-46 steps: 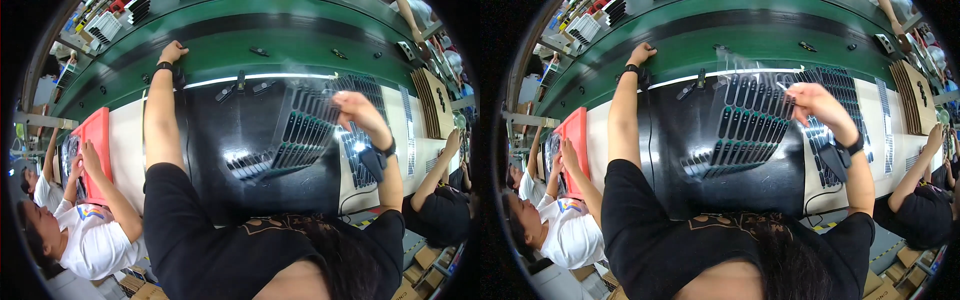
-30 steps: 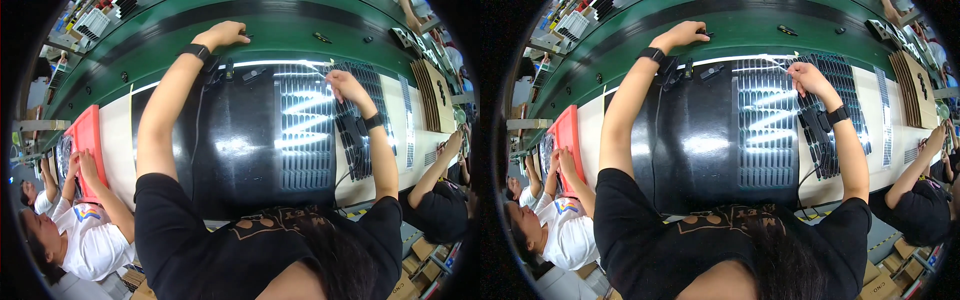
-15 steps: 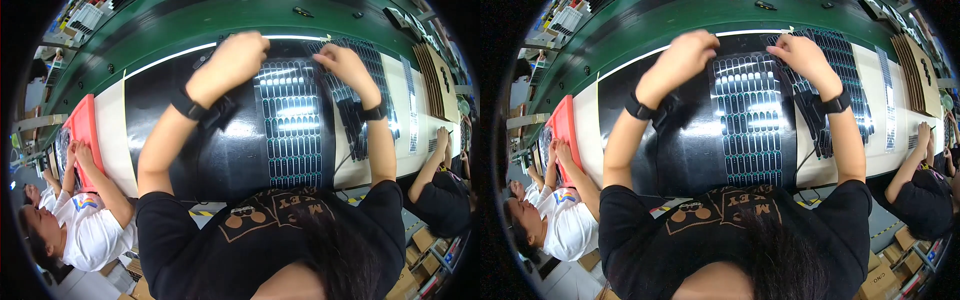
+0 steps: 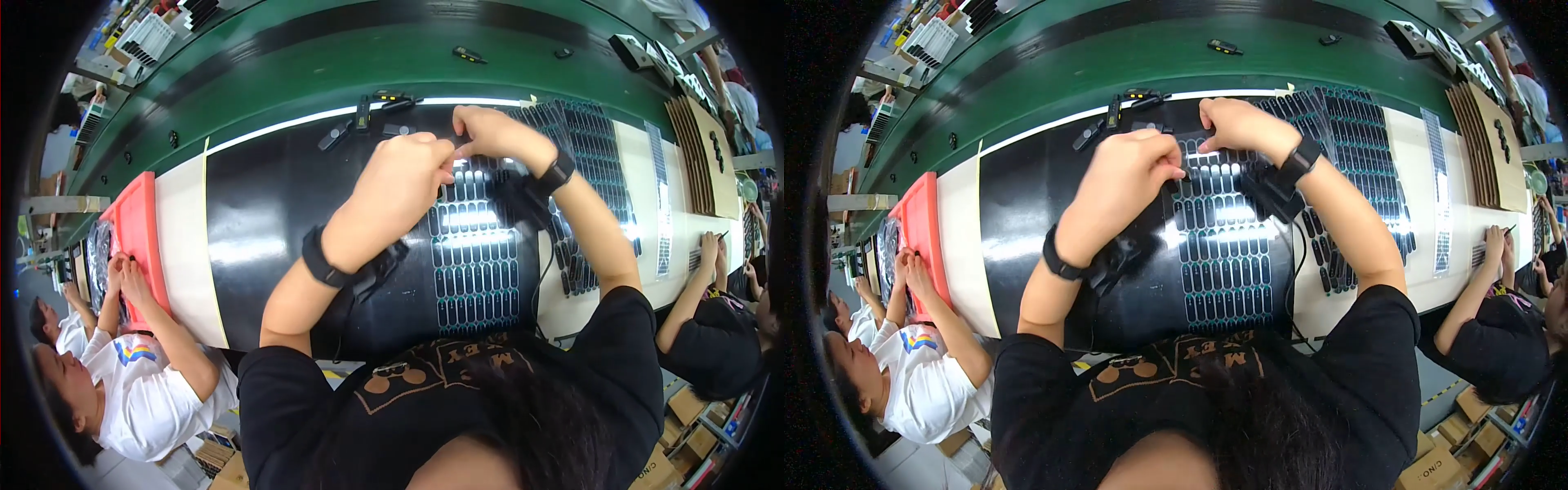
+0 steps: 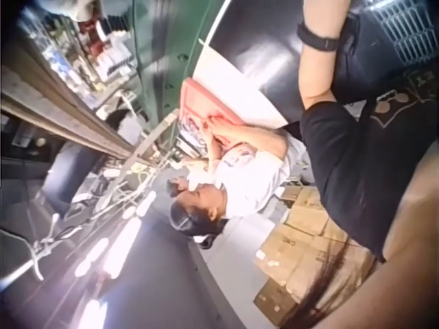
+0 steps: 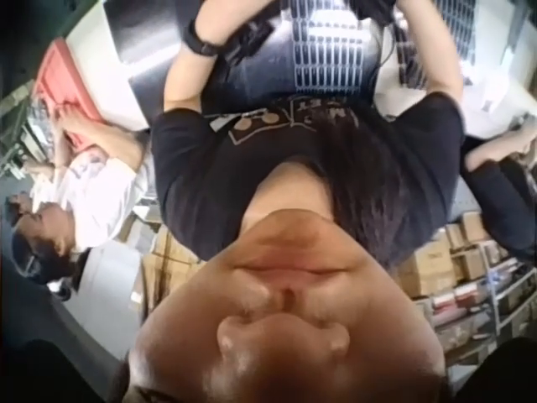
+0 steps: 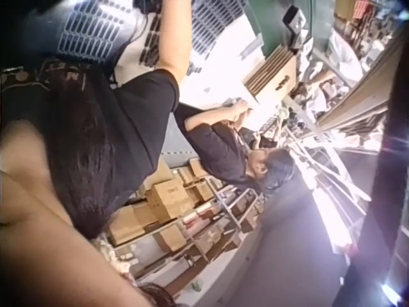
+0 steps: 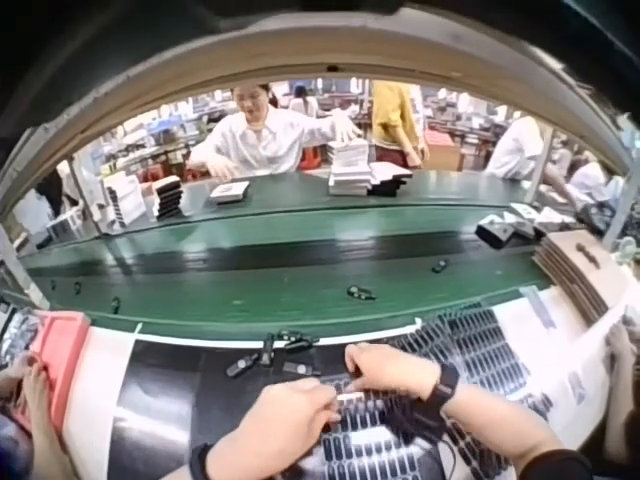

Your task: Assembling or inspecting small electronic devices with digital displays on a production line.

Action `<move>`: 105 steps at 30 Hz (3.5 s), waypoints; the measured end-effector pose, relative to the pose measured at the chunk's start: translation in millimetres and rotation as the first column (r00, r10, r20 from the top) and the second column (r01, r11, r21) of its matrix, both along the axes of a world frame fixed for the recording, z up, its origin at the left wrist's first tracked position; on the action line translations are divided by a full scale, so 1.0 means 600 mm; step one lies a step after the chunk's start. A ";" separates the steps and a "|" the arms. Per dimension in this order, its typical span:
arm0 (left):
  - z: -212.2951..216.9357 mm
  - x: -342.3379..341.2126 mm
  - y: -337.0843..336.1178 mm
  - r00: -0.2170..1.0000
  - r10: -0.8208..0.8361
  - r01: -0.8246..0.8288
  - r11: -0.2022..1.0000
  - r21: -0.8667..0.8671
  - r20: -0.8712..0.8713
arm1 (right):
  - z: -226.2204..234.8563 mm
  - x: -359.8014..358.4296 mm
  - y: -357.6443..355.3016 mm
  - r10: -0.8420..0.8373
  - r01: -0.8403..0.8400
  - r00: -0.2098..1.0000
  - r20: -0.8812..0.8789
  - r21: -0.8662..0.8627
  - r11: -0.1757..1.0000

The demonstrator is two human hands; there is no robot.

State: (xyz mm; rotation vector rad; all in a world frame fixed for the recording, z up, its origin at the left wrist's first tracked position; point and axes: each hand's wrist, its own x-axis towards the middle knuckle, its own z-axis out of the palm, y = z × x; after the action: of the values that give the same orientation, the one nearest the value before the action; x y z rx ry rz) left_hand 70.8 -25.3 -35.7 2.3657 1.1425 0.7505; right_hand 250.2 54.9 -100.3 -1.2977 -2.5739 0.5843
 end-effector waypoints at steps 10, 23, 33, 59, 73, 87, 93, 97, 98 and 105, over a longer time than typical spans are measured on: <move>0.076 -0.054 -0.003 0.941 0.185 -0.172 0.983 -0.070 0.283 | -0.025 -0.030 0.249 -0.394 0.345 0.905 0.157 0.271 0.899; 0.067 -0.100 0.020 0.768 0.285 -0.143 0.949 -0.281 0.573 | 0.108 -0.112 0.020 -0.133 0.203 0.801 -0.584 0.056 0.978; 0.062 -0.104 0.023 0.548 0.384 -0.065 0.905 -0.420 0.743 | 0.145 -0.117 -0.058 -0.007 0.009 0.750 -0.661 0.000 1.000; 0.041 -0.089 0.035 0.728 0.441 -0.306 0.894 -0.326 0.525 | 0.149 -0.121 -0.076 -0.040 0.058 0.733 -0.679 0.005 0.998; 0.002 -0.108 0.077 0.766 0.458 -0.387 0.889 -0.245 0.450 | 0.100 -0.088 0.076 -0.246 -0.041 0.812 -0.530 -0.472 0.880; 0.037 -0.122 0.052 0.855 0.425 -0.419 0.904 -0.087 0.298 | -0.038 -0.039 0.309 -0.024 0.014 0.991 0.128 0.084 0.996; 0.061 -0.123 0.025 0.708 0.476 -0.258 0.862 -0.437 0.522 | 0.087 -0.126 0.056 -0.155 -0.087 0.622 -0.768 -0.265 0.960; 0.069 -0.114 0.025 0.648 0.460 -0.183 0.868 -0.462 0.607 | 0.136 -0.132 -0.032 -0.117 -0.069 0.573 -0.811 -0.190 0.979; 0.070 -0.112 0.025 0.629 0.460 -0.174 0.869 -0.463 0.627 | 0.140 -0.132 -0.041 -0.037 -0.073 0.578 -0.815 -0.096 0.993; 0.069 -0.113 0.026 0.622 0.460 -0.171 0.869 -0.464 0.634 | 0.153 -0.123 -0.062 0.020 -0.062 0.603 -0.798 -0.021 0.998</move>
State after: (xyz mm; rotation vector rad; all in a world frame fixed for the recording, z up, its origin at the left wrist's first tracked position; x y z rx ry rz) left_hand 2.8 -10.0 5.6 1.3134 1.1908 1.3229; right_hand 176.4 17.5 -8.7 -0.7062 -1.8199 0.9709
